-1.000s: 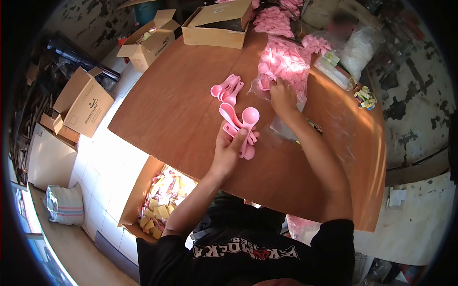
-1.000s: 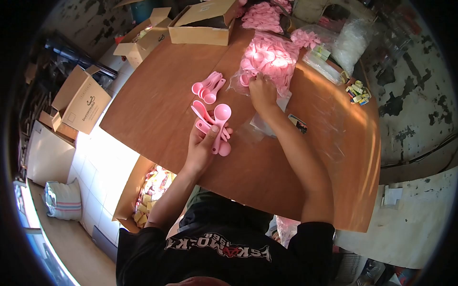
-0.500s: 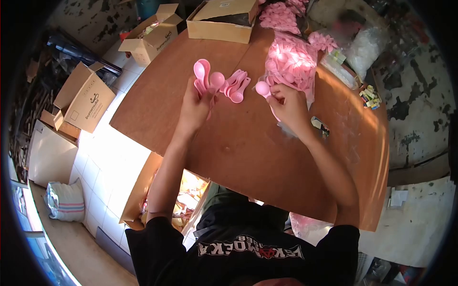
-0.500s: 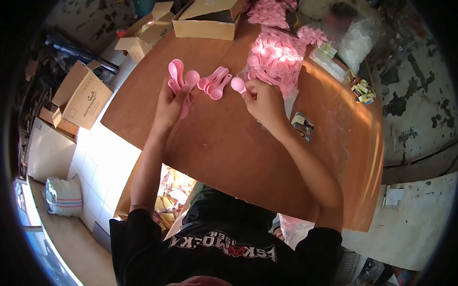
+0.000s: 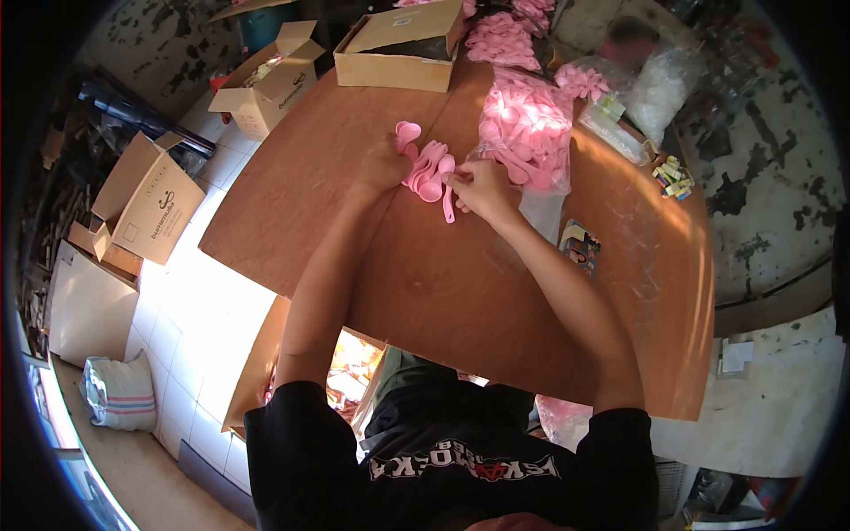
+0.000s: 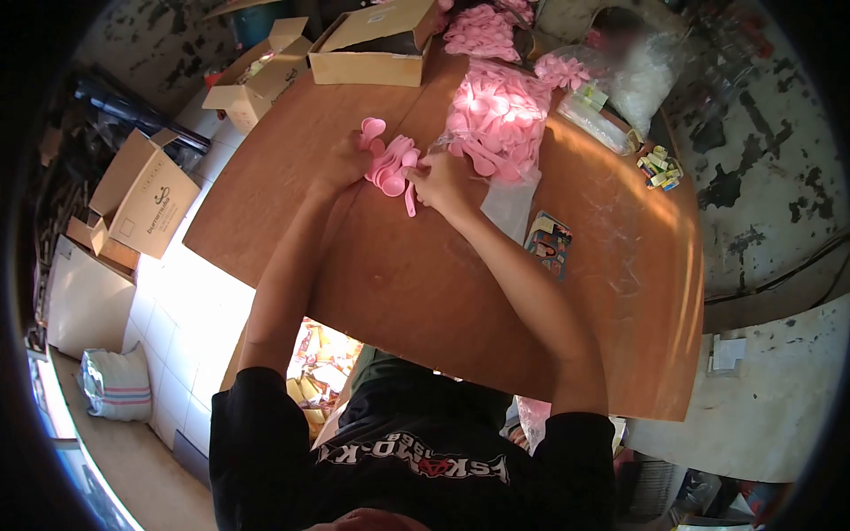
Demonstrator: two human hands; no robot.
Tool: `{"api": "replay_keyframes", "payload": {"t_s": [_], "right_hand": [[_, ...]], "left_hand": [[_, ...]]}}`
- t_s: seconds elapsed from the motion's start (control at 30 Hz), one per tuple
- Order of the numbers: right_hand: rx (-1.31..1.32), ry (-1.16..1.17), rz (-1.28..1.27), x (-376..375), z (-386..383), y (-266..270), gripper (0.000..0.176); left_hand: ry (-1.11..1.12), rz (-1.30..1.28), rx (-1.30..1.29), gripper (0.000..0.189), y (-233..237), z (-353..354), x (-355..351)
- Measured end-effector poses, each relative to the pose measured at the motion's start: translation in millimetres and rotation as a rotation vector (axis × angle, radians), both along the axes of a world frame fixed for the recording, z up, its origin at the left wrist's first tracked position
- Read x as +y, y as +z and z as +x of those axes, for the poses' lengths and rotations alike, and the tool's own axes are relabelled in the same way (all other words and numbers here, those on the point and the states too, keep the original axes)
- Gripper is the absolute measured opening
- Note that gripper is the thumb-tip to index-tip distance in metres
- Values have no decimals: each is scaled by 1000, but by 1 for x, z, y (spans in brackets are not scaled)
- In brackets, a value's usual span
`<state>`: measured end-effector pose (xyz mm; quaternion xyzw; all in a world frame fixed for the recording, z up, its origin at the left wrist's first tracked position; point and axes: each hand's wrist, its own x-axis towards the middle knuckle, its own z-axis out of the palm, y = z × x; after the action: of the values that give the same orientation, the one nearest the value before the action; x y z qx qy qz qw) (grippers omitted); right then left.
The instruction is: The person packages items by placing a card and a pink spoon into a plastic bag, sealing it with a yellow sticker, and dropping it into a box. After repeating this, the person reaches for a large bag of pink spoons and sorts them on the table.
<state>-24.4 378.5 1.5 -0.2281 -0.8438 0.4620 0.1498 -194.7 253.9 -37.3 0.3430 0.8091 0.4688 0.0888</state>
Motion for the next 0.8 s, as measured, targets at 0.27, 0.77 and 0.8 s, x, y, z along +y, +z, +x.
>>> {"api": "replay_keyframes", "payload": {"t_s": [0.27, 0.77, 0.8], "right_hand": [[60, -128, 874, 60, 30, 7, 27], [-502, -252, 797, 71, -13, 0, 66], [-511, -149, 767, 68, -11, 4, 62]], "left_hand": [[149, -343, 171, 55, 4, 13, 9], [198, -498, 224, 65, 14, 27, 2], [197, -501, 223, 65, 10, 27, 0]]}}
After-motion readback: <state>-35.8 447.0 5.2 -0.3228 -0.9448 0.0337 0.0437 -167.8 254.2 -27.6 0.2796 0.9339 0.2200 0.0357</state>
